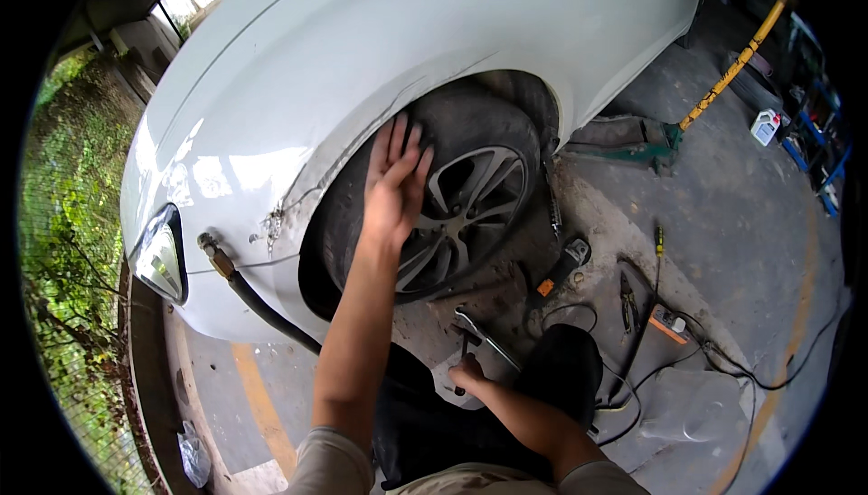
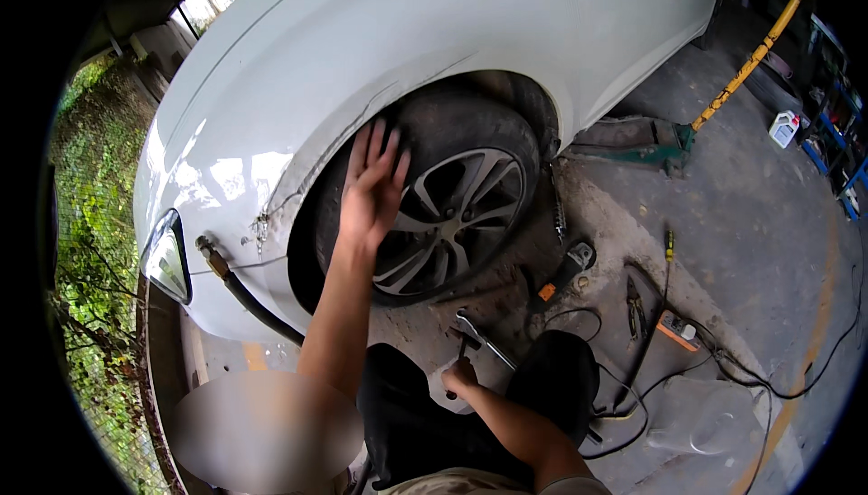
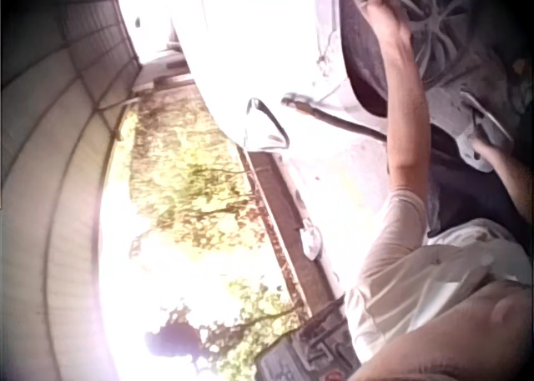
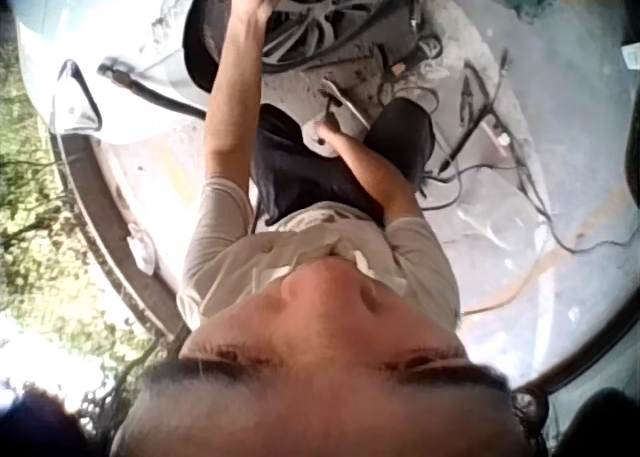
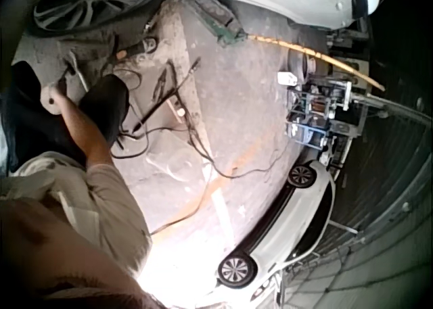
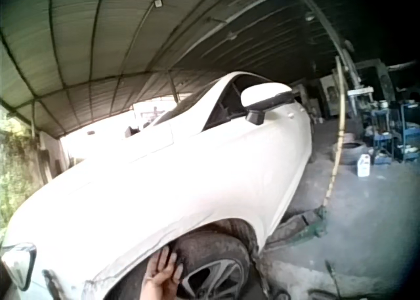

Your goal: The person repairs a dent on the front bumper of a white car using a hammer and a metal bar. They repeatedly strike the bar against the damaged area to push the metal back into shape and then use an angle grinder to smooth the surface.

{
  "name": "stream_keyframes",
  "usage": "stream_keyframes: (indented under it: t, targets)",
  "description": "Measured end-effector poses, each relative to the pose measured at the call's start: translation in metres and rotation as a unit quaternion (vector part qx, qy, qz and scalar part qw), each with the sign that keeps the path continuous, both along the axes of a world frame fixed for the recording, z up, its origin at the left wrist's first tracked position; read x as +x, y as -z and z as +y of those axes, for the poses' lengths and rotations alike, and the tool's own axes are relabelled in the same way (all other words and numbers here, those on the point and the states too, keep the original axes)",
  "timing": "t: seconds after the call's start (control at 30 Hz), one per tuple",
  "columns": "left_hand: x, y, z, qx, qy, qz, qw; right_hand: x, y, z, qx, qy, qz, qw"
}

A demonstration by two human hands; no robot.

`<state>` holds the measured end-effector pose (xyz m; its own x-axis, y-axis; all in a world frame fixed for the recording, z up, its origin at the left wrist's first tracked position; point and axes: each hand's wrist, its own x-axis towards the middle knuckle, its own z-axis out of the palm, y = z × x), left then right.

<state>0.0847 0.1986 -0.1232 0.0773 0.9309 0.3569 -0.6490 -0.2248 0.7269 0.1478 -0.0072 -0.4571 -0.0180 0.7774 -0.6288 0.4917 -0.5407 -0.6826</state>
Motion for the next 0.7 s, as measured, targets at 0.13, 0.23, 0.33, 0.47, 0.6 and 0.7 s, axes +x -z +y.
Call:
stream_keyframes:
  t: [0.13,0.23,0.33,0.47,0.6,0.7]
  targets:
    - [0.029,-0.022,0.029,0.036,0.024,-0.052,0.998,0.008,0.017,-0.014,-0.168,-0.051,0.085,0.981]
    - [0.035,-0.026,0.035,0.043,-0.009,-0.051,0.998,-0.007,0.021,-0.035,-0.046,0.031,0.056,0.997]
    - [0.039,-0.028,0.038,0.057,-0.059,-0.035,0.996,-0.001,0.037,-0.033,-0.049,-0.047,0.003,0.998]
    - [0.026,-0.015,0.056,0.053,-0.12,0.021,0.991,0.01,0.009,-0.041,-0.027,0.026,-0.006,0.999]
    - [0.012,-0.016,0.082,0.013,-0.143,0.092,0.985,0.031,0.183,-0.074,0.079,-0.026,-0.083,0.993]
    - [0.043,-0.035,0.069,0.086,-0.121,0.051,0.988,0.074,0.252,-0.091,0.111,0.007,-0.118,0.987]
